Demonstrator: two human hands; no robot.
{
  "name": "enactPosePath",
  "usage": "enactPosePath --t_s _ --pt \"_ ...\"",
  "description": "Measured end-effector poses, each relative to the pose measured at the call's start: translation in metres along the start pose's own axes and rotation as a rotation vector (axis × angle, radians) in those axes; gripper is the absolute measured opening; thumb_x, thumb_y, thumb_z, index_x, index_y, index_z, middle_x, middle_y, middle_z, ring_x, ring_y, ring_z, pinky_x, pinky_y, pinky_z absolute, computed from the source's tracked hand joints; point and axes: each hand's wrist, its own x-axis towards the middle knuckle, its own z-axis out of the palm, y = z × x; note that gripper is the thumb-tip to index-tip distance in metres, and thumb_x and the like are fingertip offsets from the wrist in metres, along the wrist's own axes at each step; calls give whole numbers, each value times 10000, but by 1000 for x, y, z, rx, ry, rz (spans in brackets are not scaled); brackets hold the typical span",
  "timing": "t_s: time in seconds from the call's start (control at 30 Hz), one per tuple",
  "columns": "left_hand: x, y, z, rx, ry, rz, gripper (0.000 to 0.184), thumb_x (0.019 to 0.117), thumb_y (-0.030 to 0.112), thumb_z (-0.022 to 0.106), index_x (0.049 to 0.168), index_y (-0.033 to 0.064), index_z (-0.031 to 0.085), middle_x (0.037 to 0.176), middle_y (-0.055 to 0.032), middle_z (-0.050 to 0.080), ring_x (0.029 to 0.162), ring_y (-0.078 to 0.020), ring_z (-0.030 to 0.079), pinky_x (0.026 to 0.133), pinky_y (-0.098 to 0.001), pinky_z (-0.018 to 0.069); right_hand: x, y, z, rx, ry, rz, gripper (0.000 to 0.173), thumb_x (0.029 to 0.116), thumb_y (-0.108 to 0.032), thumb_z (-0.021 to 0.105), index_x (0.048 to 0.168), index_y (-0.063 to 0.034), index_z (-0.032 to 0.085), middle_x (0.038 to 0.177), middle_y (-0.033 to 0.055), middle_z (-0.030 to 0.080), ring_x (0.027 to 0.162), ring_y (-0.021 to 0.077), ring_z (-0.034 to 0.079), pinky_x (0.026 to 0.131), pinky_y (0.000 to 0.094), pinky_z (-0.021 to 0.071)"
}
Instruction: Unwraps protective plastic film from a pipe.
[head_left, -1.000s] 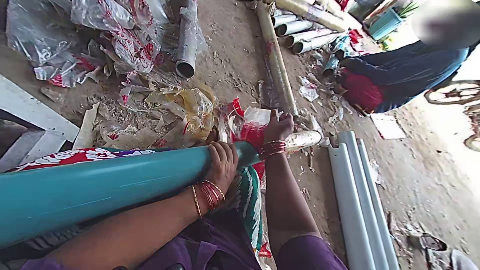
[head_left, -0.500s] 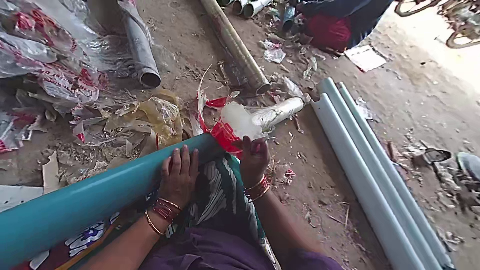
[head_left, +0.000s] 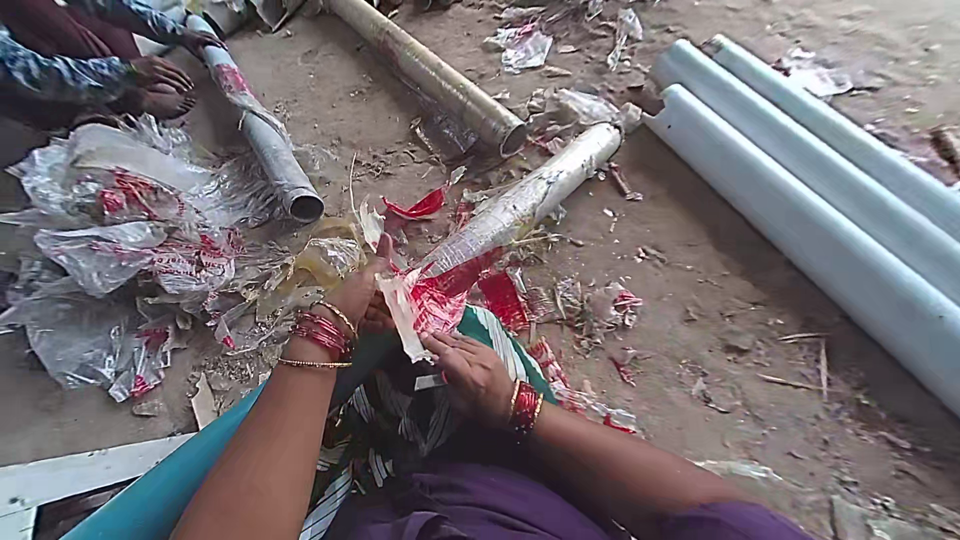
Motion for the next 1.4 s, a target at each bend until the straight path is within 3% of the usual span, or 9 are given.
enactPosePath --t_s 0.07,0.13,0.17,0.23,0.4,0.63,0.77,0.97,1.4 --pt "4 -8 -7 -31 -95 79 393 1074 452 473 1081 102 652 810 6 669 677 -68 636 620 -245 534 3 0 -8 97 -90 102 267 1008 -149 537 1059 67 684 1114 198 765 1048 304 757 943 423 589" --pt "8 -22 -15 10 -154 202 222 1061 209 474 975 100 648 781 36 652 681 -24 624 645 -215 530 8 4 -20 107 -102 241 555 1073 -465 423 1006 25 675 850 123 733 763 246 724 685 418 581" --pt "11 -29 -20 12 -180 255 234 1050 135 458 928 92 654 756 41 651 663 -7 618 632 -194 526 14 9 -28 64 -97 314 625 1074 -519 334 924 0 648 687 87 636 614 237 655 544 419 514" --pt "12 -36 -23 -11 -202 325 283 1046 65 445 864 94 659 713 59 660 624 24 615 596 -150 522 32 25 -49 -51 -145 479 605 1105 -447 213 872 -40 595 604 69 561 546 250 608 477 443 459" --pt "13 -41 -17 51 -250 384 310 1060 34 470 800 55 637 686 37 622 639 0 591 639 -177 504 59 76 -76 -261 -271 359 200 1020 -121 583 961 8 724 814 192 709 747 393 719 634 576 554" --pt "18 -45 -14 26 -231 397 330 1046 4 491 736 63 588 640 44 571 599 2 545 607 -167 466 109 110 -59 -259 -513 -43 139 920 37 594 889 3 725 827 185 707 822 385 724 669 555 561" --pt "17 -42 -17 13 -222 367 292 1060 17 486 808 13 633 674 17 586 624 -8 559 629 -172 478 142 108 -38 -259 -732 -249 197 892 100 596 944 -18 744 885 162 724 916 371 713 812 558 542" --pt "18 -43 -18 -11 -223 349 311 1062 21 478 783 31 616 665 16 568 612 -17 542 610 -177 459 158 120 -27 -327 -844 -391 130 905 84 603 880 13 709 812 179 685 864 386 698 761 541 522" --pt "21 -47 -19 12 -235 353 298 1066 40 487 796 38 612 660 3 582 607 -32 563 603 -189 474 126 178 -84 -535 -788 -160 131 832 161 586 891 74 664 843 242 682 864 467 697 667 593 531"
